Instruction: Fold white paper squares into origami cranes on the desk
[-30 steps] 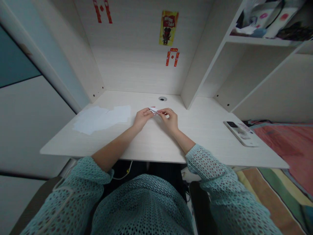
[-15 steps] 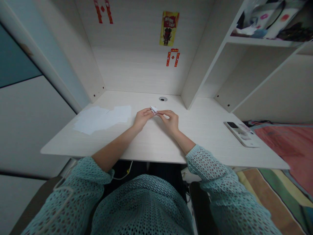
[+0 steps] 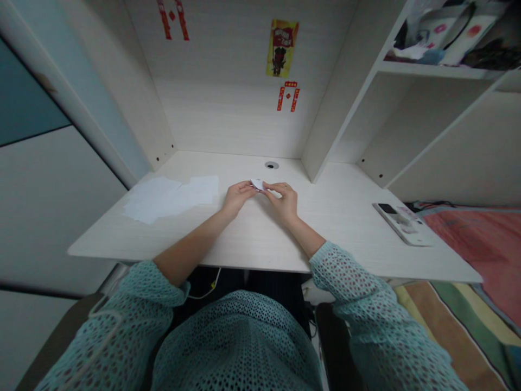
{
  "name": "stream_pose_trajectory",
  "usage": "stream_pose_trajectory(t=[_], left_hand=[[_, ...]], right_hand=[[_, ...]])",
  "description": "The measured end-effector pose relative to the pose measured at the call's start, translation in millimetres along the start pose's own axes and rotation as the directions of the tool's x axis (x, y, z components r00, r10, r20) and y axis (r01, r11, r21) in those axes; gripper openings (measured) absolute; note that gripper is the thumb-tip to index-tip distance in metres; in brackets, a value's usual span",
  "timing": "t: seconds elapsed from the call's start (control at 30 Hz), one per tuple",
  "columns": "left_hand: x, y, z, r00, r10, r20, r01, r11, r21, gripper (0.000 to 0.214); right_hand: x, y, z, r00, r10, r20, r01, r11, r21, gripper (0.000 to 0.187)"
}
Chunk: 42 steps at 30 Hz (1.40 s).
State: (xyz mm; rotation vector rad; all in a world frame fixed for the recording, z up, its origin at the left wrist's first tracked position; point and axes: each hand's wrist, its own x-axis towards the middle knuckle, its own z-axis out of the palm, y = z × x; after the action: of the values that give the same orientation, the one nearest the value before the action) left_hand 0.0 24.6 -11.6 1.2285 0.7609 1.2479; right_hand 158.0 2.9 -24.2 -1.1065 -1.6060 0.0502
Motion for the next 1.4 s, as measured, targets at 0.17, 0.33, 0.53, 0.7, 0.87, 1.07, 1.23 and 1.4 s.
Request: stream_pose_trajectory(t=[0.17,0.33,0.53,0.7,0.87,1.07,1.23,1.4], left_hand=[[-0.5,0.9,0.9,0.999,0.003,0.037,-0.002,1.0,-0.028,0.043],[-0.7,-0.3,1.7,0.999,-0.03,0.016,0.03,0.999,-0.028,0.046],[-0.9,-0.7,0.5,0.999,-0.014,0.033,0.013,1.0,0.014,0.05],[-3.4,-1.8,2.9,0.996,0.072,-0.055,-0.061,0.981,0.183,0.042],[-11.6,0.8,6.0,0.97,0.221,-0.1,-0.167,0.907,0.387,0.032],[-21.4,10.7,8.2,0.932,0.358,-0.056,-0.257,0.763,0.592,0.017],[-21.8,12.3,7.2,0.925,0.38,-0.014,-0.294,0.739,0.606,0.013],[-20.0,15.6,6.8,0.933,0.361,-0.012,-0.289,0.766,0.575,0.013]], right_hand=[[-0.9,2.1,0.5,0.999,-0.039,0.001,0.039,0.999,-0.03,0.018],[0.2,-1.6,-1.7,0.998,-0.058,0.011,0.059,0.997,-0.048,0.016],[3.0,-7.7,-3.8,1.0,0.016,0.027,-0.016,1.0,0.012,0.011],[3.3,0.3,5.1,0.959,0.26,0.113,-0.282,0.917,0.282,0.019],[0.5,2.5,15.4,0.884,0.414,0.219,-0.461,0.692,0.556,0.028],[-0.5,-4.7,16.3,0.85,0.381,0.364,-0.526,0.574,0.627,0.036],[0.2,-5.7,14.8,0.851,0.351,0.391,-0.525,0.564,0.637,0.037],[1.6,-8.1,12.0,0.847,0.352,0.4,-0.531,0.601,0.597,0.036]])
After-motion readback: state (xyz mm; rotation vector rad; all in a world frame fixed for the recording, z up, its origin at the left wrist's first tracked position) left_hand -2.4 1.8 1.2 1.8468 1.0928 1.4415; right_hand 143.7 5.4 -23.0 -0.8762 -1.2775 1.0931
